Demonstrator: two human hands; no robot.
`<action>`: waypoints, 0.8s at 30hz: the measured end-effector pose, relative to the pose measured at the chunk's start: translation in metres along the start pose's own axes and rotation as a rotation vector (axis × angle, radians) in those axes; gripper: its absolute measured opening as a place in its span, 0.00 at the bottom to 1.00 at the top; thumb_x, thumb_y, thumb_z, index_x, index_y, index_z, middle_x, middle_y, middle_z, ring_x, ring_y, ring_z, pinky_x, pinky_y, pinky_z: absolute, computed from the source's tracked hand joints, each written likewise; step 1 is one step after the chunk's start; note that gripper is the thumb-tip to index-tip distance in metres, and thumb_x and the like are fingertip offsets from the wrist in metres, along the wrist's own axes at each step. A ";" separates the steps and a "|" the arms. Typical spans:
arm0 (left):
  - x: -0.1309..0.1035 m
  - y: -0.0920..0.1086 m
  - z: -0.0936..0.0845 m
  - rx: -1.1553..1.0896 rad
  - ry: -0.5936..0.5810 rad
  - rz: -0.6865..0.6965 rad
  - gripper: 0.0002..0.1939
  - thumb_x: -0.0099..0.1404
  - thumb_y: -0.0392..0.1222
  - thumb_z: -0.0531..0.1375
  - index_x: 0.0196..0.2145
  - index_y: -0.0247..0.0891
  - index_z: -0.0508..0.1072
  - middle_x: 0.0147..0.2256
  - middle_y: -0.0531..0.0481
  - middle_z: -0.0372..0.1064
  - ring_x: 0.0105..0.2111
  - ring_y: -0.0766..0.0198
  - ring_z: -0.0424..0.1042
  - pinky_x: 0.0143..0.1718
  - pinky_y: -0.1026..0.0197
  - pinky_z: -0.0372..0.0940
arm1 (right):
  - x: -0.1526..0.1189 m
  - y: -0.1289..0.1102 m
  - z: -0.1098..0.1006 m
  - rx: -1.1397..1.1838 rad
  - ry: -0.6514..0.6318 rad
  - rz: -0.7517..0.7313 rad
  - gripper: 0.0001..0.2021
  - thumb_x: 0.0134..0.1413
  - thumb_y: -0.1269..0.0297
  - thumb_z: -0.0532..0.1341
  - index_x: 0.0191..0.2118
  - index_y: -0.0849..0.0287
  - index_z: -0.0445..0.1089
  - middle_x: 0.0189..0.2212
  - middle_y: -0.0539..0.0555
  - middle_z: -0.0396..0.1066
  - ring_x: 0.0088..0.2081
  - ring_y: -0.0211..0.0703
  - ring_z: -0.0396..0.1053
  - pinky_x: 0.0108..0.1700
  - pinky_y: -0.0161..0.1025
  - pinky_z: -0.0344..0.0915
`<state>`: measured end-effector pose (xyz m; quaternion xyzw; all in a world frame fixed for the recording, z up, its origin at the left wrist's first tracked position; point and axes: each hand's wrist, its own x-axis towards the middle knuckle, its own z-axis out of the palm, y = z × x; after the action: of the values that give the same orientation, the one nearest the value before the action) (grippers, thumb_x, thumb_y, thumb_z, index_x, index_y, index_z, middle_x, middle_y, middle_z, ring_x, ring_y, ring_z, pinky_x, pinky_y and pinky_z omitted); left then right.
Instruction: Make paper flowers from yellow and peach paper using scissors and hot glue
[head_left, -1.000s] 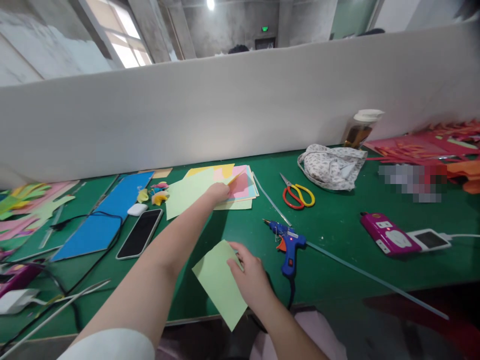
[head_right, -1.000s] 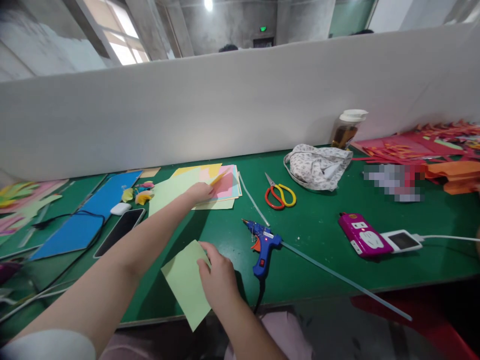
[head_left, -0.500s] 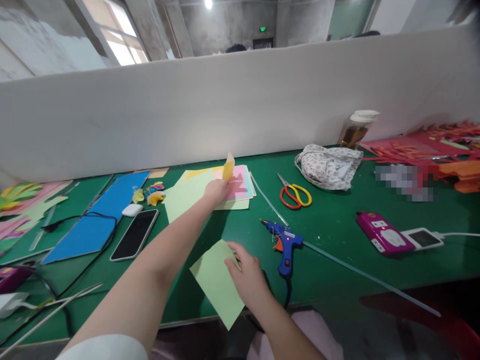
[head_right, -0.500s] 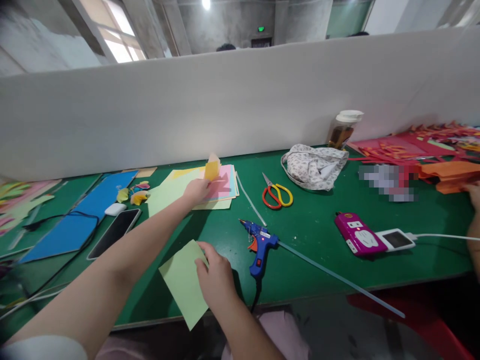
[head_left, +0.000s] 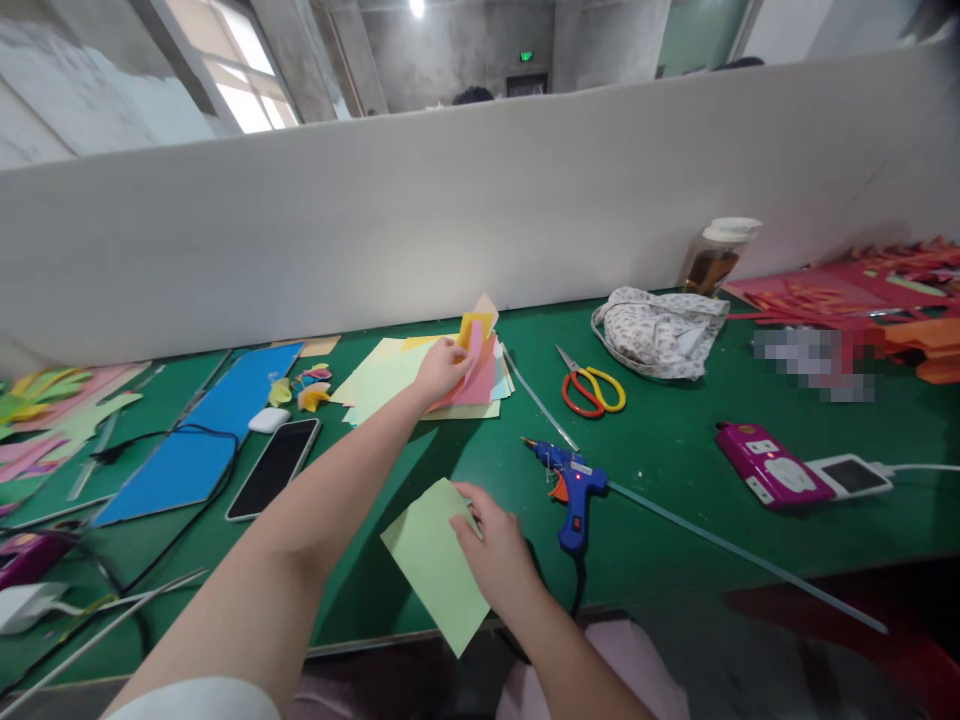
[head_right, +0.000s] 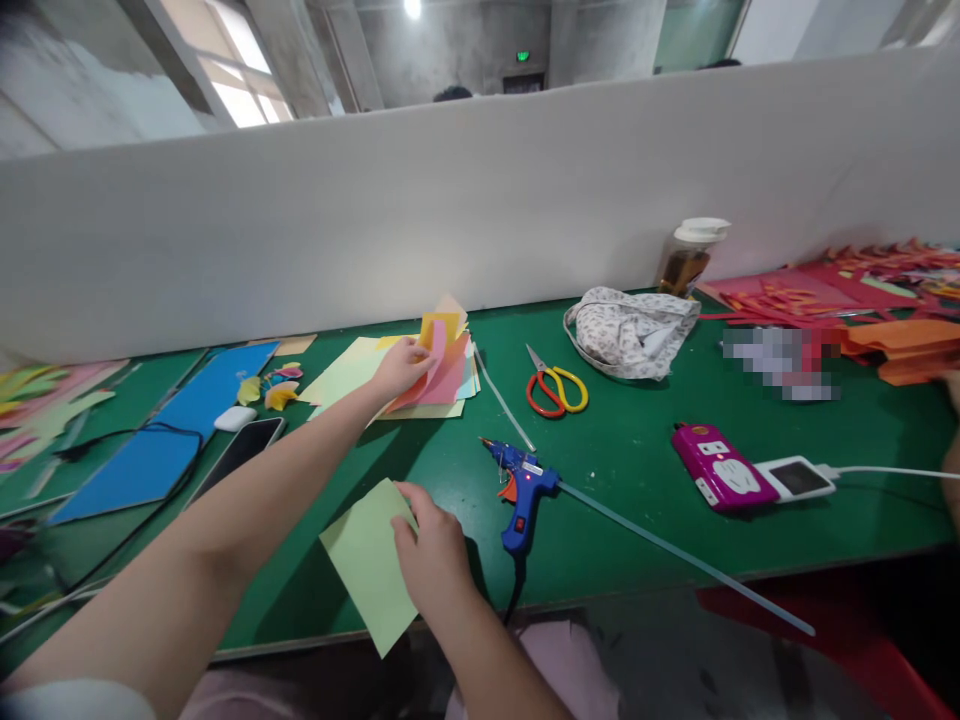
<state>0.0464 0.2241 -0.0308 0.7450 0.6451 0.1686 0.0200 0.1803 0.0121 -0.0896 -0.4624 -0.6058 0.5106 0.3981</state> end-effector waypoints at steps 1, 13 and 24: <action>0.000 0.001 -0.004 -0.010 0.040 0.023 0.12 0.63 0.46 0.55 0.35 0.34 0.72 0.44 0.45 0.66 0.43 0.60 0.66 0.46 0.53 0.63 | 0.000 0.000 0.000 0.003 0.004 -0.003 0.19 0.51 0.71 0.54 0.50 0.51 0.67 0.39 0.52 0.74 0.37 0.43 0.71 0.36 0.36 0.66; -0.003 0.030 -0.057 -0.258 0.400 0.085 0.10 0.61 0.42 0.52 0.28 0.37 0.69 0.34 0.48 0.68 0.35 0.63 0.67 0.40 0.60 0.62 | 0.001 0.000 -0.001 0.006 0.016 0.017 0.19 0.51 0.71 0.53 0.49 0.50 0.67 0.37 0.51 0.74 0.36 0.42 0.71 0.36 0.35 0.66; -0.070 0.017 -0.105 -0.585 0.887 0.013 0.06 0.63 0.39 0.51 0.31 0.38 0.67 0.25 0.54 0.65 0.25 0.71 0.65 0.27 0.68 0.61 | 0.014 0.002 -0.014 -0.258 0.120 0.077 0.26 0.53 0.69 0.53 0.59 0.52 0.57 0.37 0.54 0.73 0.38 0.44 0.71 0.36 0.37 0.65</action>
<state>0.0259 0.1342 0.0568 0.5695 0.5128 0.6406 -0.0487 0.1906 0.0294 -0.0892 -0.5621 -0.6234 0.4148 0.3512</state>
